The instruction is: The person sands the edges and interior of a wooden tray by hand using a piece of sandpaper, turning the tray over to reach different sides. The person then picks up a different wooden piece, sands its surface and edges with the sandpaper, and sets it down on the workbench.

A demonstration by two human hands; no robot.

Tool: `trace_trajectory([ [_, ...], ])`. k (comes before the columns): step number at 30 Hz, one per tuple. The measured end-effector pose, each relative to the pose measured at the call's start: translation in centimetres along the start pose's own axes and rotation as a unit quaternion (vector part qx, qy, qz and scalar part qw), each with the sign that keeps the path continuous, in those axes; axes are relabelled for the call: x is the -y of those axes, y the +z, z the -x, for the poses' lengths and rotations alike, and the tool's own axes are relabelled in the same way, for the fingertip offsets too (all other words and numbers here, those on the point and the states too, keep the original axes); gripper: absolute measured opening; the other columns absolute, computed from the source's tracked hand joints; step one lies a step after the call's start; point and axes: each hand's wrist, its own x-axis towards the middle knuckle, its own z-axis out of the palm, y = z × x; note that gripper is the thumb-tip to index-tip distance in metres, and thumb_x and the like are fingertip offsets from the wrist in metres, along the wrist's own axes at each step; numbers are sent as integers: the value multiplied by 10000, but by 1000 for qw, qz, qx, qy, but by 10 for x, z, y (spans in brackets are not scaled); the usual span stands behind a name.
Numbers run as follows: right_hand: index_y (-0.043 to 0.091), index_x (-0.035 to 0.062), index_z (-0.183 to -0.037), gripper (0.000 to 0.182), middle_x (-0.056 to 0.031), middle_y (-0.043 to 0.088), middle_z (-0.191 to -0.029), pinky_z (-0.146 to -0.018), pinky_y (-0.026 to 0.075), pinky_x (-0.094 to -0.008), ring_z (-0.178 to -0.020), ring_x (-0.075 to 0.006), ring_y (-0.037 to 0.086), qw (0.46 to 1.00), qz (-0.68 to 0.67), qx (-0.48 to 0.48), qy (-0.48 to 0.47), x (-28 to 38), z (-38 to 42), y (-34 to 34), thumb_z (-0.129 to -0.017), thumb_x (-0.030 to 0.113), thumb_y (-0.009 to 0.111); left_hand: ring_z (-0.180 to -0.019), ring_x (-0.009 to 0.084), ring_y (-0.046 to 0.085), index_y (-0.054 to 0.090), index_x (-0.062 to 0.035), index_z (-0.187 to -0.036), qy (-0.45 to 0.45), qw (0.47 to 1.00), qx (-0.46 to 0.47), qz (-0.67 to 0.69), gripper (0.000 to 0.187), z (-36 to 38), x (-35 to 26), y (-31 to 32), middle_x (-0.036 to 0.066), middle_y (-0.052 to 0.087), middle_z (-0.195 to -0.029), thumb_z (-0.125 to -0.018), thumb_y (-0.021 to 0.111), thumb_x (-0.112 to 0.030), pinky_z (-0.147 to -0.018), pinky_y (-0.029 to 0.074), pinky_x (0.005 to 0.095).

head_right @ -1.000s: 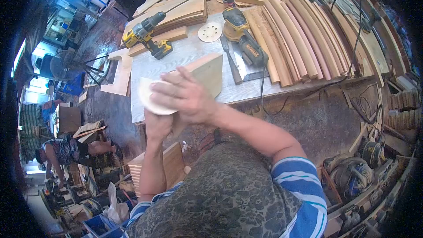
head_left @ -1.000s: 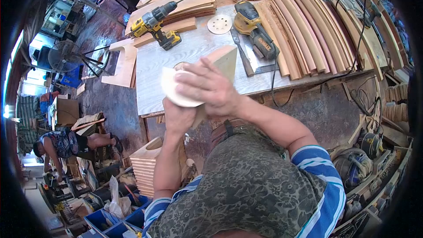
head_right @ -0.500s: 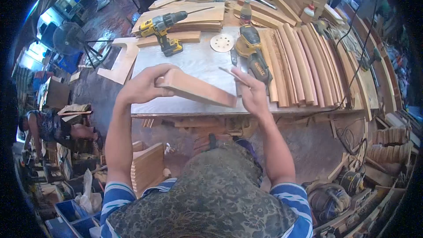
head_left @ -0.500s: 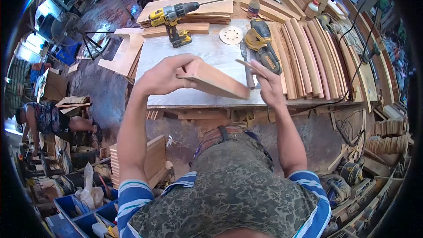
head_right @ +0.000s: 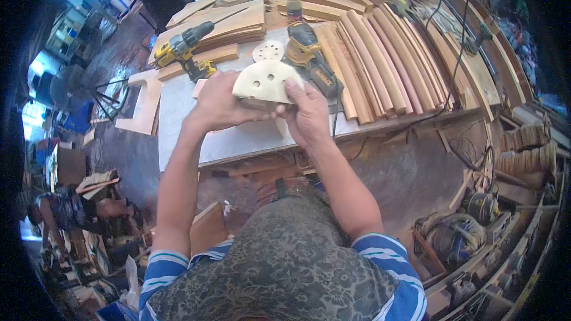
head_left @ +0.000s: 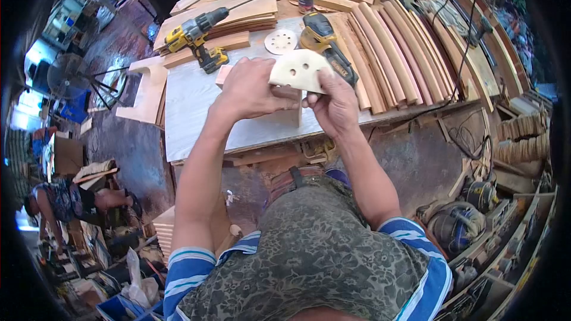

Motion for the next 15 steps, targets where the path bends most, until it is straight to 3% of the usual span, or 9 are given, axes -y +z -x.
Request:
trace_trajectory([
  [3,632,-39,-1201,301,-130,744,-1013,-563,616,-261,-699,-152,697,999,-1,-42,13,-14,-5,-2,-979,137,734,-872,341,728,758,-117,-1094,3,999,-38,14,620,-1,-3,7,120,767,-939,-653,925,-521,-805,553,443],
  [5,582,-50,-1256,389,-148,741,-1020,-556,628,-284,-757,-173,717,993,105,-60,-12,-15,-3,3,-957,123,760,-857,333,730,762,-119,-1091,3,999,-53,11,640,-2,2,13,111,769,-936,-636,932,-535,-790,558,439],
  [7,532,-61,-1309,465,-171,732,-1068,-573,609,-270,-824,-183,727,994,94,-54,-19,-16,-1,9,-948,111,770,-846,306,724,761,-116,-994,35,994,-100,-19,686,-3,5,17,100,755,-891,-614,879,-674,-769,531,435],
  [9,507,-48,-1370,498,-174,724,-1116,-591,570,-247,-841,-174,720,988,109,-80,-69,-19,-1,13,-965,107,750,-823,307,723,763,-112,-979,24,996,-85,-18,690,-7,4,16,98,755,-878,-602,883,-677,-754,539,430],
  [10,507,-23,-1408,495,-126,713,-1090,-602,529,-245,-773,-124,679,983,136,-78,-95,-18,-1,18,-982,98,726,-801,307,723,765,-107,-965,15,997,-75,-16,695,-9,3,15,96,755,-865,-589,887,-679,-740,547,425],
  [11,507,-23,-1408,495,-126,713,-1090,-602,529,-245,-773,-124,679,983,135,-78,-96,-18,-5,16,-982,98,726,-801,307,723,765,-107,-965,16,997,-74,-17,695,-10,2,14,96,755,-865,-589,887,-679,-740,547,425],
  [15,619,-12,-1308,347,-45,682,-966,-584,497,-245,-682,-69,591,977,170,-73,-109,-21,-22,7,-1002,128,705,-820,309,730,773,-104,-980,-34,997,-56,-45,742,-11,-4,10,96,755,-859,-579,870,-721,-746,563,417],
])
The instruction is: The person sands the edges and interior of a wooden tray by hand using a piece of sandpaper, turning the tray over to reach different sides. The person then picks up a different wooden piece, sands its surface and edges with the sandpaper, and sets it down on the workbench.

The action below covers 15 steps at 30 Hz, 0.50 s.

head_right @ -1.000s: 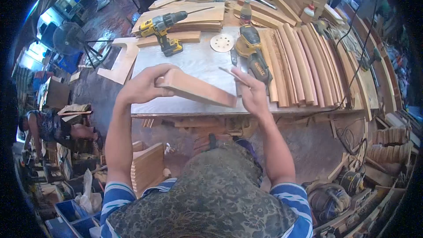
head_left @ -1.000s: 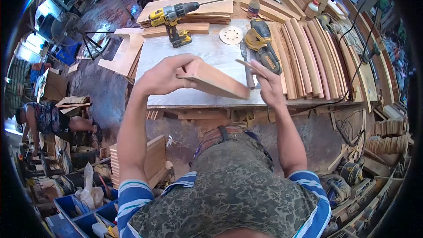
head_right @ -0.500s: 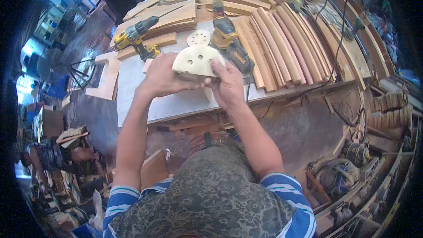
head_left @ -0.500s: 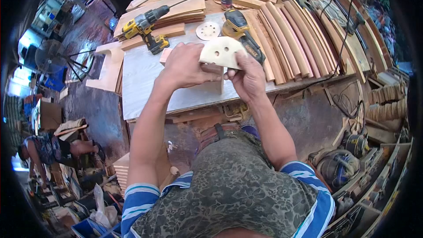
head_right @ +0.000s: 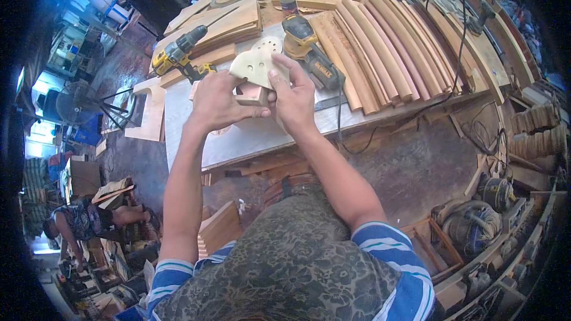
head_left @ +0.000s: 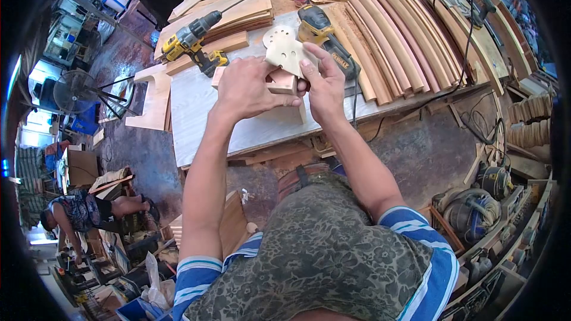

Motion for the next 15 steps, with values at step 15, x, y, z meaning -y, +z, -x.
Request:
trace_trajectory([
  [15,712,-13,-1052,236,-35,687,-886,-543,494,-238,-734,-69,607,998,-32,-48,-30,-19,-23,6,-959,194,776,-990,337,735,770,-184,-1161,-28,998,54,20,853,-51,22,7,117,779,-1077,-553,848,-777,-856,579,428],
])
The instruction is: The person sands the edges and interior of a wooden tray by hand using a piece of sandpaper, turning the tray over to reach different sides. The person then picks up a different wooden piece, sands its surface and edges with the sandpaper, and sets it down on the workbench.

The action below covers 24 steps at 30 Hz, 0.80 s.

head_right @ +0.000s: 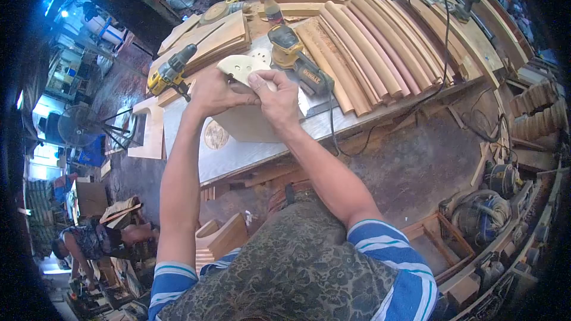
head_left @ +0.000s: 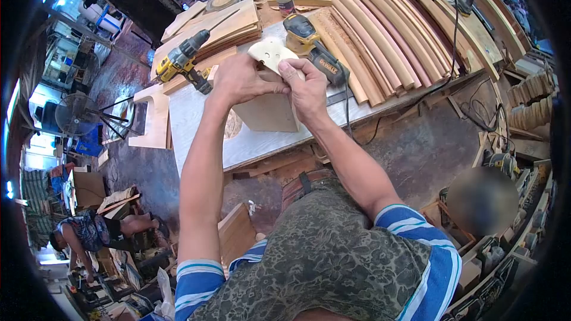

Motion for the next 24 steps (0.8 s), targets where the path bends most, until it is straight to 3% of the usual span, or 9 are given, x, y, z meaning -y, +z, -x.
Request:
trace_trajectory([
  [3,716,-20,-1055,250,-56,706,-935,-571,515,-234,-779,-84,641,999,1,-7,46,12,-13,1,-966,208,768,-960,340,742,776,-172,-1145,15,999,-26,-27,845,-3,6,8,125,780,-1055,-552,857,-770,-837,584,425],
  [6,729,-29,-1050,283,-63,708,-928,-569,515,-235,-761,-84,640,1000,19,-10,20,0,-14,-4,-952,231,784,-983,329,742,772,-130,-1152,-31,998,24,-56,890,-9,6,3,125,781,-1061,-549,854,-779,-857,582,423],
  [9,745,-41,-1031,318,-59,716,-888,-574,512,-233,-728,-77,625,1000,-5,-11,10,4,-10,2,-920,250,809,-998,325,742,768,-112,-1164,7,1000,-7,0,922,-9,11,6,126,779,-1078,-549,841,-795,-873,579,426],
  [11,750,-50,-1010,322,-49,716,-834,-588,528,-246,-712,-73,626,994,113,-7,0,16,-27,-1,-914,253,805,-995,328,741,769,-118,-1165,0,1000,1,-26,906,-6,3,3,130,779,-1075,-554,847,-782,-870,579,430],
  [12,751,-52,-990,310,-36,705,-781,-581,525,-259,-703,-69,623,996,84,9,-41,15,-38,4,-916,245,797,-992,331,741,769,-124,-1166,1,999,4,-52,889,-7,-1,1,134,779,-1071,-560,854,-769,-868,579,435],
  [15,754,-48,-987,299,-40,708,-789,-579,509,-257,-699,-71,617,991,128,-33,13,19,-19,5,-911,237,800,-978,336,740,775,-142,-1158,-44,996,27,-74,867,-9,-5,-5,147,776,-1058,-564,852,-769,-859,579,443],
  [19,758,-56,-980,316,-51,717,-793,-610,506,-248,-696,-80,623,993,112,-28,-2,13,-26,5,-902,245,806,-966,335,742,774,-89,-1137,-54,989,50,-132,921,-14,-3,-2,161,773,-1030,-551,839,-796,-854,580,441],
  [23,765,-64,-959,352,-71,740,-810,-653,535,-269,-708,-100,647,987,155,-42,7,10,-33,5,-870,271,819,-960,346,741,772,-93,-1137,-28,995,27,-97,926,-14,6,4,180,770,-1007,-545,837,-803,-850,579,445],
  [24,764,-67,-945,366,-66,741,-810,-649,539,-281,-714,-100,649,985,168,-37,-29,10,-24,4,-870,287,814,-960,346,741,772,-93,-1137,-27,995,20,-97,926,-16,2,0,180,770,-1007,-545,837,-803,-850,579,445],
])
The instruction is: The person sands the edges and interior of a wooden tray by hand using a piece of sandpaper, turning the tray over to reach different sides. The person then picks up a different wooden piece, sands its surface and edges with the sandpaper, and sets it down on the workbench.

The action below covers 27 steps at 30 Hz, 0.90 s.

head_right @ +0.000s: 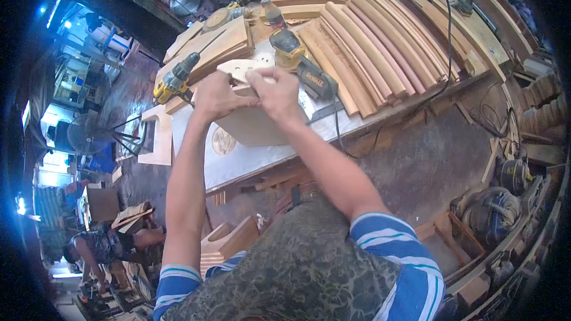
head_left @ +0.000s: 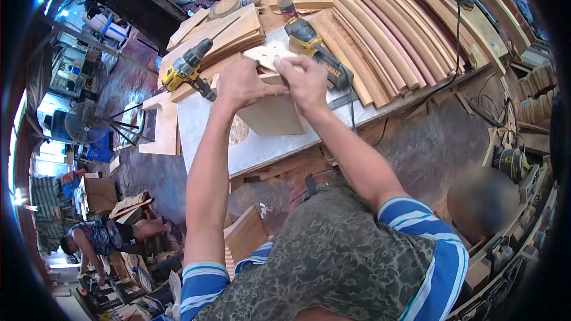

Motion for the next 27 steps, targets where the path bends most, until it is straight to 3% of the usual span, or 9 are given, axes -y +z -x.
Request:
trace_trajectory([
  [2,766,-65,-943,356,-66,740,-807,-646,539,-283,-716,-100,650,1000,-14,6,13,-1,-4,0,-873,281,810,-958,349,740,770,-70,-1128,-47,998,25,39,944,3,-7,-3,175,772,-1010,-530,847,-797,-854,577,446],
  [7,764,-48,-975,289,-48,719,-779,-585,509,-256,-689,-79,633,996,-73,-1,53,12,-6,1,-895,227,798,-925,363,748,746,12,-1039,-8,1000,-20,9,908,6,-14,-10,225,758,-953,-535,891,-730,-837,572,455],
  [9,762,-41,-990,303,-42,712,-792,-556,484,-239,-682,-70,628,994,-103,-5,40,-16,-4,4,-897,241,816,-925,365,747,741,25,-1044,-37,999,22,24,920,3,-16,-14,224,759,-954,-532,895,-723,-836,572,456],
  [12,762,-41,-991,327,-42,713,-817,-560,484,-230,-683,-72,630,992,-110,-11,64,-11,9,2,-893,263,835,-937,343,749,760,-23,-1066,-6,1000,-16,25,893,4,-9,-7,183,773,-990,-535,885,-730,-839,579,446],
  [14,763,-39,-1002,342,-42,717,-844,-566,496,-238,-697,-77,634,972,-225,-1,61,-18,-9,6,-898,278,837,-943,332,750,770,-47,-1077,14,999,-34,26,880,3,-11,-3,162,780,-1008,-536,879,-733,-840,582,441],
  [17,764,-36,-1014,347,-39,714,-848,-586,506,-243,-725,-79,636,993,-118,-19,-5,-30,9,7,-903,286,834,-946,335,748,758,-49,-1110,-39,999,12,7,912,0,-14,-15,163,777,-1015,-533,875,-746,-832,582,447],
  [20,764,-34,-1020,350,-42,718,-854,-601,505,-244,-744,-79,632,995,-97,19,25,-10,2,-1,-904,289,834,-935,331,748,747,-47,-1144,-112,985,130,14,954,3,-18,-17,171,775,-1019,-524,873,-761,-823,582,443],
  [22,764,-35,-1022,356,-42,722,-855,-610,507,-243,-747,-77,629,990,-138,15,29,-23,-13,3,-903,293,835,-922,319,749,755,-41,-1118,-11,1000,-12,4,932,1,-12,-7,181,773,-1006,-527,876,-752,-818,584,433],
  [27,767,-34,-1010,332,-53,730,-852,-618,513,-254,-751,-83,631,984,-168,34,56,-28,0,1,-895,269,836,-1002,351,742,747,-57,-1169,-55,996,64,14,926,-5,-11,-12,188,769,-1065,-533,896,-714,-882,574,452],
])
